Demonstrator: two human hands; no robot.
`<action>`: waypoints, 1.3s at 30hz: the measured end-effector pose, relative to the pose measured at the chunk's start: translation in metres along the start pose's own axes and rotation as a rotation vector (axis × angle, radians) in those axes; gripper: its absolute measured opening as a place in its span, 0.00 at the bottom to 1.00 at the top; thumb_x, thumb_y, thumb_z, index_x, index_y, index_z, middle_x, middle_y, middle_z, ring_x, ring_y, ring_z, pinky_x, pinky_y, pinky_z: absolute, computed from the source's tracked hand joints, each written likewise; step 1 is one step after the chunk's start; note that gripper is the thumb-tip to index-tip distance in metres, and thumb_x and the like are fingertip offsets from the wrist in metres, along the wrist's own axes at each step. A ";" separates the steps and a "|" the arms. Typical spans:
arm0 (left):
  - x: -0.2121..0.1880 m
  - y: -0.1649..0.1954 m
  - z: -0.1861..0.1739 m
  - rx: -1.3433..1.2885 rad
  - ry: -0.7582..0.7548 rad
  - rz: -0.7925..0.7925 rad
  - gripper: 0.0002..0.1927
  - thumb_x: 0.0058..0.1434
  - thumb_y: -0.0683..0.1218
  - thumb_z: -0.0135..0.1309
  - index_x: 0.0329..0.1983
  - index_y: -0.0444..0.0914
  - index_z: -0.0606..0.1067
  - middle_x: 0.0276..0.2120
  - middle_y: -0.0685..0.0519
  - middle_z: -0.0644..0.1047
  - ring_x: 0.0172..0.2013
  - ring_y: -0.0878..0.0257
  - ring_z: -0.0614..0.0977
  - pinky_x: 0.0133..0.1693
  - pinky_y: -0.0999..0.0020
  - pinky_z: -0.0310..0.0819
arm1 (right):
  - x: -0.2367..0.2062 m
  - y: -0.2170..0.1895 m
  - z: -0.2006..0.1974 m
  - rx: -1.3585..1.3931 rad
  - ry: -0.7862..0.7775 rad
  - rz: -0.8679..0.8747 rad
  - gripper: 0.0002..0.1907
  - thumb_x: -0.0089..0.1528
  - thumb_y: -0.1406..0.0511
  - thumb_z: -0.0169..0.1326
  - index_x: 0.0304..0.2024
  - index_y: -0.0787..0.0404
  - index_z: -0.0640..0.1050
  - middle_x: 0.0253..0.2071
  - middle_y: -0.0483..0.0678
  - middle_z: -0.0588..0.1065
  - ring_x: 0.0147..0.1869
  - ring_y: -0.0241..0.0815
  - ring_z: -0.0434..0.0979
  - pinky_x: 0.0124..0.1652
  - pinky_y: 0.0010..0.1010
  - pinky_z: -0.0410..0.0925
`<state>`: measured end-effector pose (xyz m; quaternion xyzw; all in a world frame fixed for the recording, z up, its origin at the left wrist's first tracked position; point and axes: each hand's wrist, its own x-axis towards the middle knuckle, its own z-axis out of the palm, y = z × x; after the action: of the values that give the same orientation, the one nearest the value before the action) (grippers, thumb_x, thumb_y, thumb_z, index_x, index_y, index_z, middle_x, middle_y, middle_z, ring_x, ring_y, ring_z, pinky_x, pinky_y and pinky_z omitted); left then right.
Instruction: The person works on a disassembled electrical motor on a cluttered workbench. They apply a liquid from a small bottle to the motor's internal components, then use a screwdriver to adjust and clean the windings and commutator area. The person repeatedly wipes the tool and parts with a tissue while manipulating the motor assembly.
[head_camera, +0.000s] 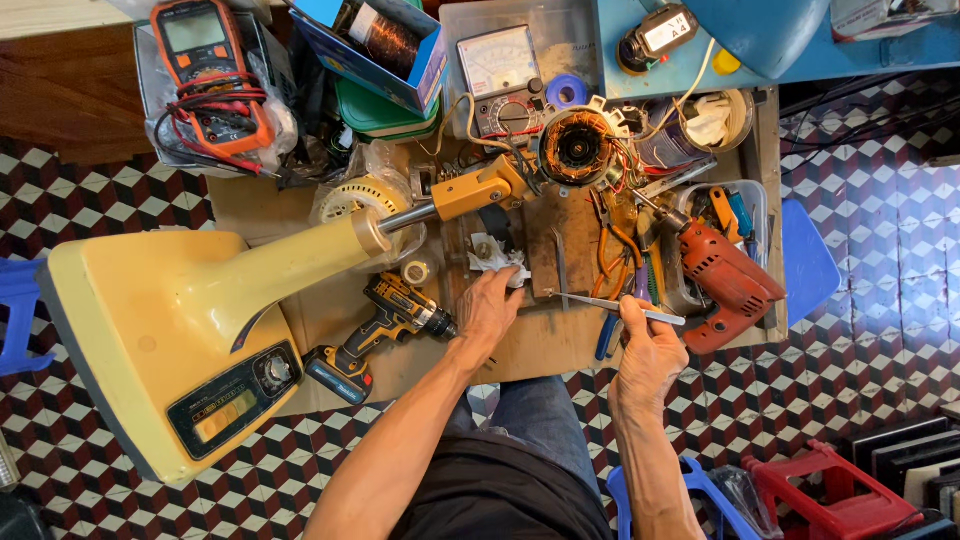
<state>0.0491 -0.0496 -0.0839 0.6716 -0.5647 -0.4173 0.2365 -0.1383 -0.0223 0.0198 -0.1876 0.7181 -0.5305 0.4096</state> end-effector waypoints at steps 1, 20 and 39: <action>-0.001 -0.005 0.001 0.032 -0.021 0.031 0.19 0.57 0.47 0.60 0.52 0.38 0.79 0.47 0.45 0.80 0.46 0.47 0.81 0.47 0.54 0.76 | 0.000 0.000 0.000 -0.013 -0.003 0.003 0.09 0.63 0.66 0.64 0.42 0.67 0.82 0.31 0.38 0.73 0.33 0.27 0.66 0.34 0.18 0.60; -0.006 -0.004 -0.008 -0.063 0.118 0.065 0.12 0.63 0.45 0.57 0.48 0.38 0.79 0.45 0.45 0.81 0.41 0.46 0.82 0.43 0.56 0.77 | 0.024 0.037 0.043 -0.073 -0.028 0.050 0.11 0.61 0.65 0.65 0.41 0.66 0.83 0.31 0.37 0.74 0.34 0.27 0.67 0.36 0.19 0.60; 0.002 0.139 0.009 -0.449 -0.143 -0.059 0.13 0.62 0.48 0.56 0.47 0.38 0.81 0.35 0.50 0.85 0.34 0.63 0.85 0.39 0.69 0.79 | 0.041 -0.090 -0.043 0.359 0.213 -0.138 0.07 0.63 0.67 0.63 0.41 0.65 0.82 0.34 0.41 0.75 0.35 0.29 0.69 0.37 0.20 0.61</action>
<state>-0.0369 -0.0848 0.0206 0.5869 -0.4532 -0.5858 0.3269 -0.2116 -0.0574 0.0904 -0.1033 0.6367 -0.6935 0.3208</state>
